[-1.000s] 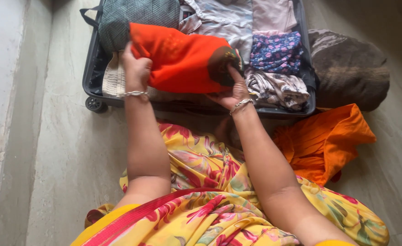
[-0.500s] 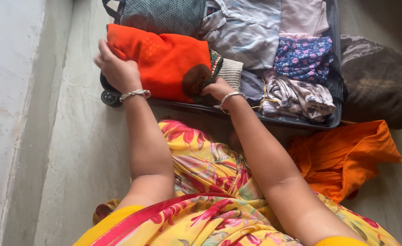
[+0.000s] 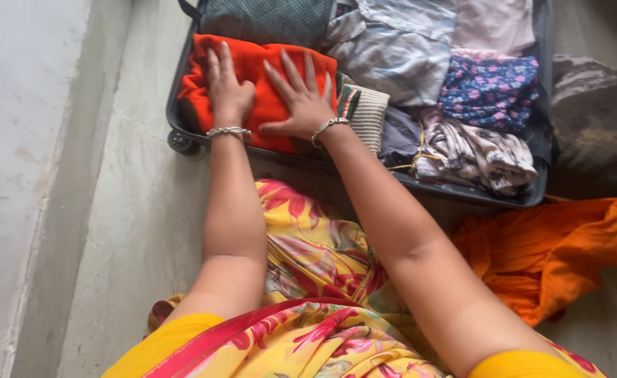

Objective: Packing and organizing various clothes and a towel into a black suitcase.

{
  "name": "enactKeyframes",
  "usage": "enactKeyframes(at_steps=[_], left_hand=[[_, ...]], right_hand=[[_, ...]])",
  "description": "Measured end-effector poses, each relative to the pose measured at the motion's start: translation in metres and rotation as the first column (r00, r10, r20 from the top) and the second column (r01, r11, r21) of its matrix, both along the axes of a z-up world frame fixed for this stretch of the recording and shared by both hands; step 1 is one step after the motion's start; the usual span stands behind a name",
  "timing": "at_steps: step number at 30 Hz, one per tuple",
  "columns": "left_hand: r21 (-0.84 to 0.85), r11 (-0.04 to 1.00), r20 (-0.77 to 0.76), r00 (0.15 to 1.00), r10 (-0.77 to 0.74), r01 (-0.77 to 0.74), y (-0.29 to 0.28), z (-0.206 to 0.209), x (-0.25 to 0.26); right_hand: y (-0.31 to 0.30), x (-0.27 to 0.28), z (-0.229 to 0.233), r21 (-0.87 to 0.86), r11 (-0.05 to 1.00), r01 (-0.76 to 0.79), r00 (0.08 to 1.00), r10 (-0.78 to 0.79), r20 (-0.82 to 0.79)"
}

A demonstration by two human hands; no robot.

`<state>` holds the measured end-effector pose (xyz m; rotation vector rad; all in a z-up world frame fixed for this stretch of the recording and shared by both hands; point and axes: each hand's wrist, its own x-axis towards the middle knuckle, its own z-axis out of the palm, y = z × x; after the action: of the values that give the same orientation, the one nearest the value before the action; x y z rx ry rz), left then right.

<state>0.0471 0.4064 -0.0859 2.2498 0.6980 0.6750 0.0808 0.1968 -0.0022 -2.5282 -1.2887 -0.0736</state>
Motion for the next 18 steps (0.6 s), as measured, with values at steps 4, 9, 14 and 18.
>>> enactKeyframes(at_steps=[4, 9, 14, 18], left_hand=[[-0.12, 0.985, -0.239, 0.967, 0.089, -0.121, -0.013, 0.027, 0.0], [0.041, 0.963, -0.458, 0.852, 0.254, -0.265, -0.055, 0.104, -0.02], [-0.101, 0.976, -0.62, 0.78, 0.091, -0.193, -0.055, 0.097, -0.032], [-0.028, 0.995, -0.403, 0.912, 0.075, -0.094, -0.001, -0.017, 0.014]], right_hand=[[0.01, 0.004, -0.027, -0.314, 0.95, 0.01, 0.945, -0.111, -0.306], [-0.006, -0.003, -0.006, -0.405, 0.914, 0.017, 0.918, -0.175, -0.357], [-0.026, -0.006, -0.023, -0.464, 0.885, 0.034, 0.87, -0.255, -0.423], [-0.028, 0.009, -0.026, -0.532, 0.847, 0.025, 0.902, -0.249, -0.353]])
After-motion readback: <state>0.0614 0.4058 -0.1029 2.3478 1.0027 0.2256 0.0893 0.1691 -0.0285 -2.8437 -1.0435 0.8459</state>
